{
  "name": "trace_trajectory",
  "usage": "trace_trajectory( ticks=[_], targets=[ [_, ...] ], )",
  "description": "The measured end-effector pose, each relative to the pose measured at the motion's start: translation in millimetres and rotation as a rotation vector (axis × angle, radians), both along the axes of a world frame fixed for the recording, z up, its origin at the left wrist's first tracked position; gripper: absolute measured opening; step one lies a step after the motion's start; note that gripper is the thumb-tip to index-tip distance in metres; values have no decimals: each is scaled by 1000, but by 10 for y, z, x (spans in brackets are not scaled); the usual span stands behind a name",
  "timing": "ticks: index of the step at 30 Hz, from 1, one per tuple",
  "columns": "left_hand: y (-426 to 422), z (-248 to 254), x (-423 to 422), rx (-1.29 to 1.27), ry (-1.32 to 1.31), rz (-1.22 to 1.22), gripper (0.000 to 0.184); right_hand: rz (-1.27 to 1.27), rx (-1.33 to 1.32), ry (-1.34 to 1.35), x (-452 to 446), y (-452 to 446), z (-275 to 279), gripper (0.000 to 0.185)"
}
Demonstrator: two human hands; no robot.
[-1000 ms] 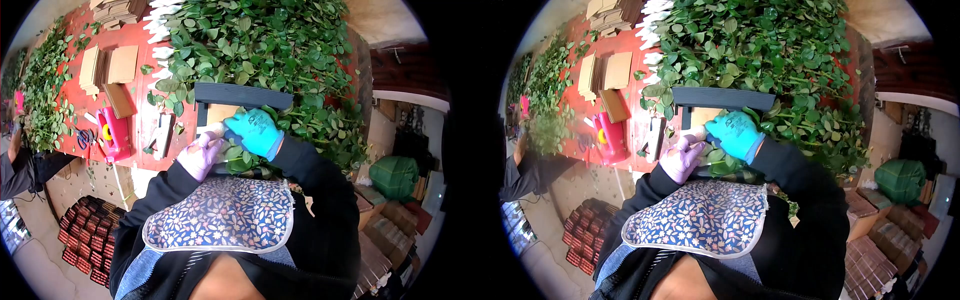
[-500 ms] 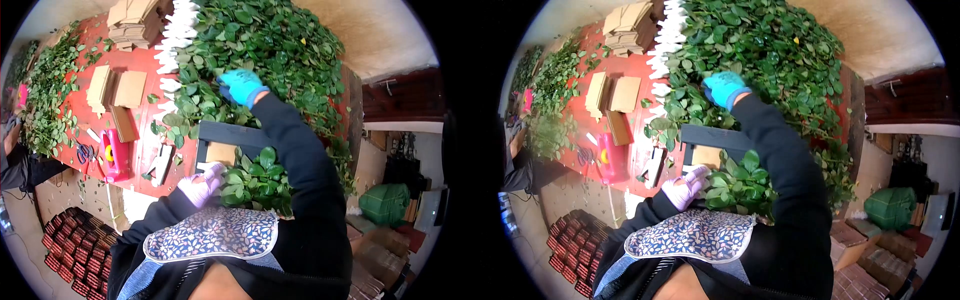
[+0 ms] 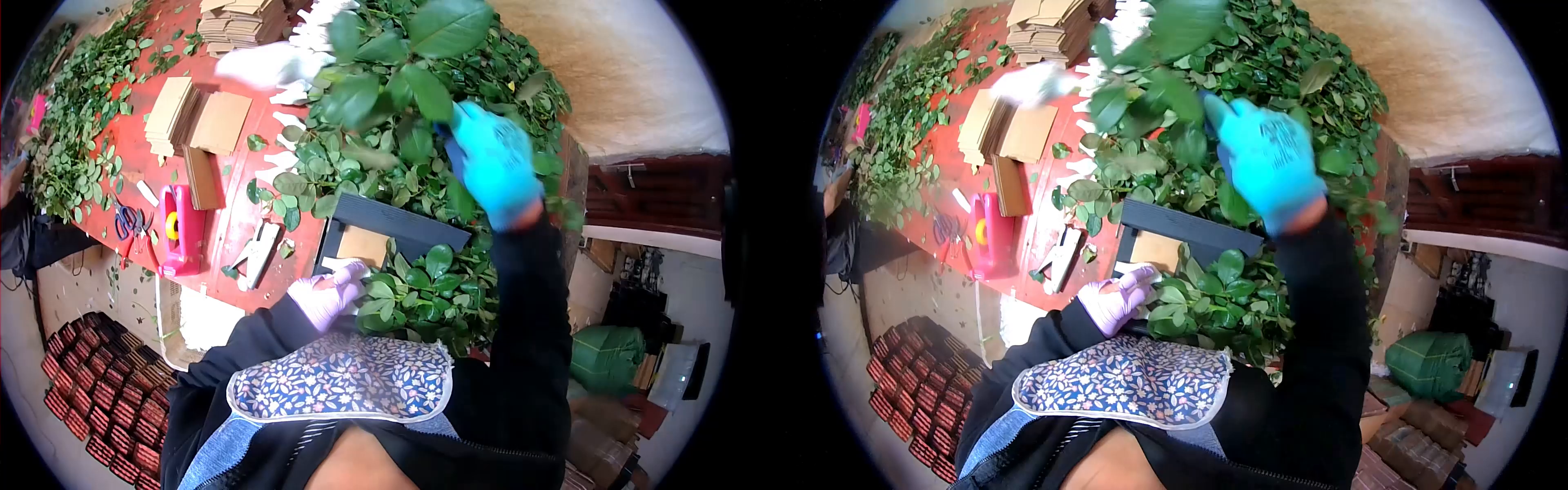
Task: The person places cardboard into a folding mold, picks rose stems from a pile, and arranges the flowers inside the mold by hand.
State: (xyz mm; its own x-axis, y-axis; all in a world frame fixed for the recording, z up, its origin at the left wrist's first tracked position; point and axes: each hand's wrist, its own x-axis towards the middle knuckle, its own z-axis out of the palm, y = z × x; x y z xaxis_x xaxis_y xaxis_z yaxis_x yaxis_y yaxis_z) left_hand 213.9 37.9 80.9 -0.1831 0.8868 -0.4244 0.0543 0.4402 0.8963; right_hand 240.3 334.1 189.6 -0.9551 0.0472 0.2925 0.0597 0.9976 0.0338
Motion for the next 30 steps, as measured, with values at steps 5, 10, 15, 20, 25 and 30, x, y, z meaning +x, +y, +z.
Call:
trace_trajectory(
  ticks=[5, 10, 15, 20, 25, 30],
  targets=[
    [-146, -466, 62, 208, 535, -174, 36, 72, -35, -264, 819, -568, 251, 54],
    [-164, -229, -9, 317, 629, -133, 43, -45, -261, -530, 1588, -529, -736, 47],
    [-197, -359, -48, 318, 629, -181, 49, -113, -264, -576, 1813, -536, -1198, 37],
    [-177, -300, -97, 238, 615, -212, 48, -166, -322, -597, 1857, -498, -1140, 36],
    [-99, -303, -200, 416, 653, -207, 43, -144, -159, -647, 1875, -594, -1159, 38],
    [137, -222, -279, 270, 776, -310, 45, -120, -118, -660, 1840, -642, -1041, 34]
  ],
)
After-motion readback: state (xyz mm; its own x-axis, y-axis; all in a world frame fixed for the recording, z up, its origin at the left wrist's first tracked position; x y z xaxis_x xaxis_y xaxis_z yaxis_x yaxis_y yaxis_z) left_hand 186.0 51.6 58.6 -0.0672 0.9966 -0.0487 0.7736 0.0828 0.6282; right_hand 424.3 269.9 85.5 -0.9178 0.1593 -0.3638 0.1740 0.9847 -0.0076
